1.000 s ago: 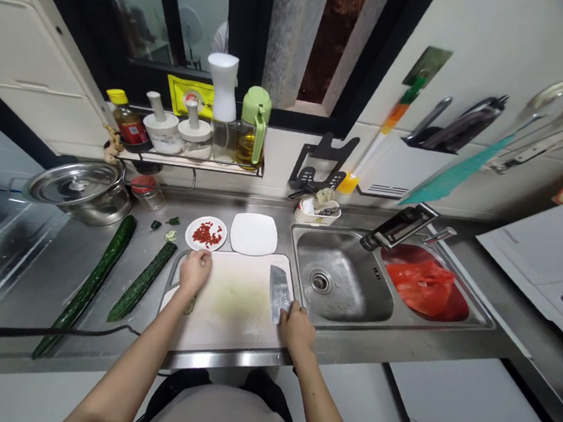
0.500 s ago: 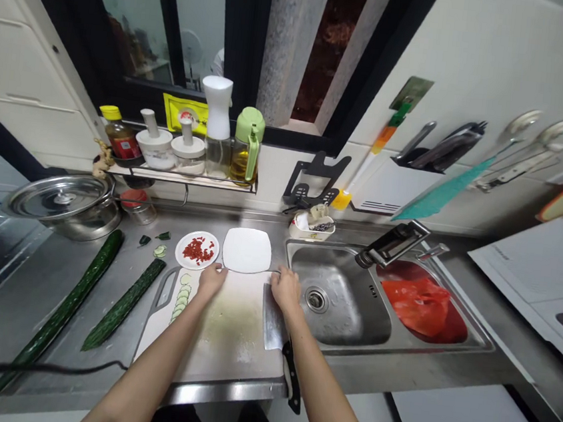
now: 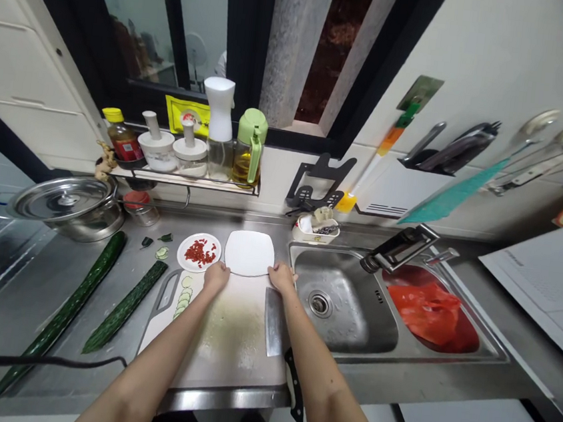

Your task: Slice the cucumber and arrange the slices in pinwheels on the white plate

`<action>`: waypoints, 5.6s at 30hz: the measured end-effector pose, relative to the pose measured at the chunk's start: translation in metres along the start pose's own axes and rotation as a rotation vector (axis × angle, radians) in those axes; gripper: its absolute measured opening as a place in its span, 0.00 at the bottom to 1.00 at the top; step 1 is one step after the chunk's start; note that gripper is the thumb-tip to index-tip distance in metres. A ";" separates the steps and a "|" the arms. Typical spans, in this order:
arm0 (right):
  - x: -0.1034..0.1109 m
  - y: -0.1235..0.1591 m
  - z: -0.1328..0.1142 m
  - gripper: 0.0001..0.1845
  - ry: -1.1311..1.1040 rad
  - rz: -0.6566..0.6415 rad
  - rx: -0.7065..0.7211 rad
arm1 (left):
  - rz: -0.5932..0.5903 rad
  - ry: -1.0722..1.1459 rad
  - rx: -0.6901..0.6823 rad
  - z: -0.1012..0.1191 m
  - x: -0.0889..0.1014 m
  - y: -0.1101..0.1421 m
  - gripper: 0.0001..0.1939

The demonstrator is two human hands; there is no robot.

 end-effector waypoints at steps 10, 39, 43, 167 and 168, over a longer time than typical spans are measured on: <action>0.001 0.056 0.030 0.12 -0.758 0.081 0.090 | -0.024 0.318 -0.108 -0.025 0.009 0.065 0.12; -0.083 0.193 0.059 0.17 -1.005 -0.258 -0.071 | -0.041 0.324 -0.038 -0.133 -0.007 0.183 0.16; -0.083 0.193 0.061 0.13 -0.907 -0.233 -0.094 | -0.030 0.273 -0.061 -0.134 -0.007 0.181 0.14; -0.050 0.146 -0.060 0.11 0.079 -0.287 0.601 | 0.052 0.286 -0.243 -0.040 0.013 0.108 0.19; -0.051 0.143 -0.061 0.11 0.120 -0.267 0.600 | 0.060 0.230 -0.248 -0.038 0.013 0.104 0.19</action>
Point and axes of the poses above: each hand's wrist, its own y-axis away from the middle knuckle, its own x-axis out of the back of the hand, z = x × y, the point moved 5 cm from there along -y, towards the middle knuckle, and after that the axes turned 11 degrees about -y, right-handed, at the moved point
